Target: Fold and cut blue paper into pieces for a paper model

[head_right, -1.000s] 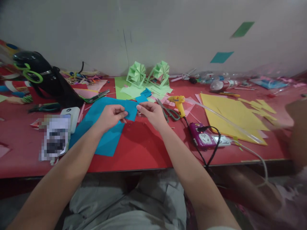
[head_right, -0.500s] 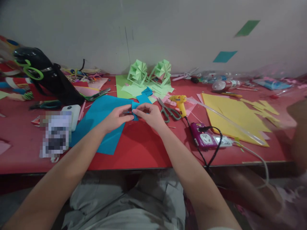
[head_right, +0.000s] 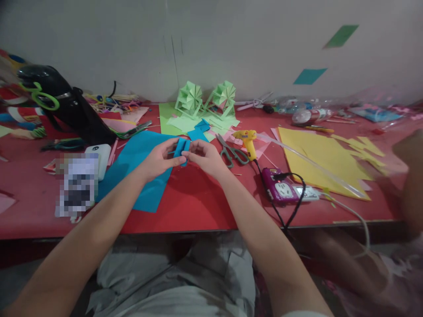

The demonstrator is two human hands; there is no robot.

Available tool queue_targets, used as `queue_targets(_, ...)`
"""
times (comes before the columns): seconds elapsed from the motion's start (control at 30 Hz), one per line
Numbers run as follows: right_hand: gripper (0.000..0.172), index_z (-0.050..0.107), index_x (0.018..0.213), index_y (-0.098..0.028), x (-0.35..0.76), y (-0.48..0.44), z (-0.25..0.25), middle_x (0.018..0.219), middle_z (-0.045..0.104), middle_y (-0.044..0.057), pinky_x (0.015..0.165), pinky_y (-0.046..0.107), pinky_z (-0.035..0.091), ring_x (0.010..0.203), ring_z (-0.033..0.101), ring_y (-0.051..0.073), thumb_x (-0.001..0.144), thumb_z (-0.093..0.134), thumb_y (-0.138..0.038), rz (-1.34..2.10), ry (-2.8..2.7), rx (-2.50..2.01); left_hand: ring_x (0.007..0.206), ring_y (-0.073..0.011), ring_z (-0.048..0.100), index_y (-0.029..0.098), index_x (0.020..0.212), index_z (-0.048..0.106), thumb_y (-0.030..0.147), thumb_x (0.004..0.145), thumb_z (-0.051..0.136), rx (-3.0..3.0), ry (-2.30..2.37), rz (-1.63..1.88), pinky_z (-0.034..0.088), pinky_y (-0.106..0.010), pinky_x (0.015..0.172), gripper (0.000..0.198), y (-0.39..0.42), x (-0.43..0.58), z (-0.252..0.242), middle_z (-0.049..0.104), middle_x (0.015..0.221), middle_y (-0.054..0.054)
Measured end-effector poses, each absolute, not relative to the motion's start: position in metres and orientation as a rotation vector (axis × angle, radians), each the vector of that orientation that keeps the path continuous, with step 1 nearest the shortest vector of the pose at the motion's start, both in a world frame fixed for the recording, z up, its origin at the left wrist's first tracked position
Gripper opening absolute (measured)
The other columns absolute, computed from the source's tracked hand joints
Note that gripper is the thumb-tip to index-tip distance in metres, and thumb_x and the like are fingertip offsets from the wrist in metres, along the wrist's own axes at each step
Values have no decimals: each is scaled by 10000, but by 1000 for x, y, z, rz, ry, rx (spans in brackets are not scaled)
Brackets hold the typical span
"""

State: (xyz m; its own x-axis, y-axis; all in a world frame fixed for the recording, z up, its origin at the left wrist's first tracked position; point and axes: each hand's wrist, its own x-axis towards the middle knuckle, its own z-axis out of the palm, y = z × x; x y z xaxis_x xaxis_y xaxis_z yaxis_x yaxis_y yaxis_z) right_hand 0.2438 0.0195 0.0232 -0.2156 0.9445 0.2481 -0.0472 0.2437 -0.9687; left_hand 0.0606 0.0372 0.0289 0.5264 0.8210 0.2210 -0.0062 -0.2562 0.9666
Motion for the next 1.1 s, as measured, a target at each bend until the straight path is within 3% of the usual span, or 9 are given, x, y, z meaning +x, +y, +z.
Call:
queue_targets(0.13, 312, 595, 841, -206, 248, 21, 23, 755, 556, -19, 635, 274, 444, 665, 516, 115, 730, 757, -449, 1222, -1374, -886, 1125, -272, 607, 197, 1275, 561, 288, 718, 778, 1523, 795, 988, 537, -373, 871, 605, 39, 59, 30, 632, 1237, -112)
queue_targets(0.27, 372, 619, 1058, -244, 252, 24, 20, 742, 547, -23, 590, 267, 422, 657, 498, 125, 768, 721, -454, 1116, -1358, -927, 928, -223, 653, 201, 1268, 553, 189, 659, 760, 1361, 867, 978, 539, -316, 717, 644, 40, 57, 33, 653, 1100, -90)
queue_targets(0.43, 451, 657, 1123, -230, 248, 18, 22, 944, 665, 44, 729, 333, 501, 846, 603, 200, 791, 683, -535, 993, -1562, -1004, 950, -223, 637, 171, 1087, 650, 228, 661, 750, 1459, 927, 1026, 532, -308, 726, 441, 41, 58, 33, 678, 1032, -88)
queue_targets(0.53, 687, 614, 1244, -233, 246, 14, 23, 1217, 639, 95, 915, 412, 489, 1124, 580, 300, 655, 805, -531, 903, -1743, -1061, 901, -213, 646, 158, 967, 663, 266, 689, 724, 1467, 1011, 1066, 529, -314, 726, 305, 44, 58, 29, 697, 956, -83)
queue_targets(0.63, 958, 420, 1445, -276, 248, 13, 20, 1429, 500, 129, 1011, 456, 439, 1295, 475, 321, 613, 847, -483, 755, -1844, -1068, 835, -204, 650, 156, 889, 645, 282, 699, 703, 1440, 1077, 1043, 526, -325, 711, 235, 47, 57, 26, 696, 896, -76)
queue_targets(0.73, 727, 467, 1407, -290, 251, 16, 19, 1371, 542, 119, 967, 437, 462, 1226, 526, 284, 754, 744, -450, 655, -1890, -1005, 880, -215, 651, 165, 869, 636, 266, 686, 712, 1499, 1113, 1034, 525, -337, 744, 223, 47, 56, 27, 691, 891, -69)
queue_targets(0.83, 321, 672, 1093, -239, 253, 19, 21, 1115, 659, 83, 847, 386, 488, 994, 602, 241, 879, 590, -463, 614, -1812, -1050, 927, -217, 646, 178, 885, 632, 240, 674, 731, 1587, 1124, 995, 524, -345, 780, 241, 46, 55, 29, 687, 922, -67)
queue_targets(0.97, 287, 649, 888, -204, 256, 24, 21, 835, 646, 42, 762, 359, 475, 789, 575, 198, 886, 570, -480, 638, -1632, -1155, 872, -190, 654, 183, 869, 570, 229, 659, 755, 1623, 1046, 912, 527, -339, 771, 283, 43, 54, 29, 670, 900, -44)
queue_targets(1.1, 317, 597, 1023, -223, 258, 29, 15, 1048, 638, 67, 828, 359, 475, 951, 585, 213, 790, 693, -418, 609, -1533, -1136, 796, -161, 649, 187, 837, 523, 252, 674, 752, 1648, 937, 919, 531, -317, 721, 289, 42, 53, 27, 657, 950, -35)
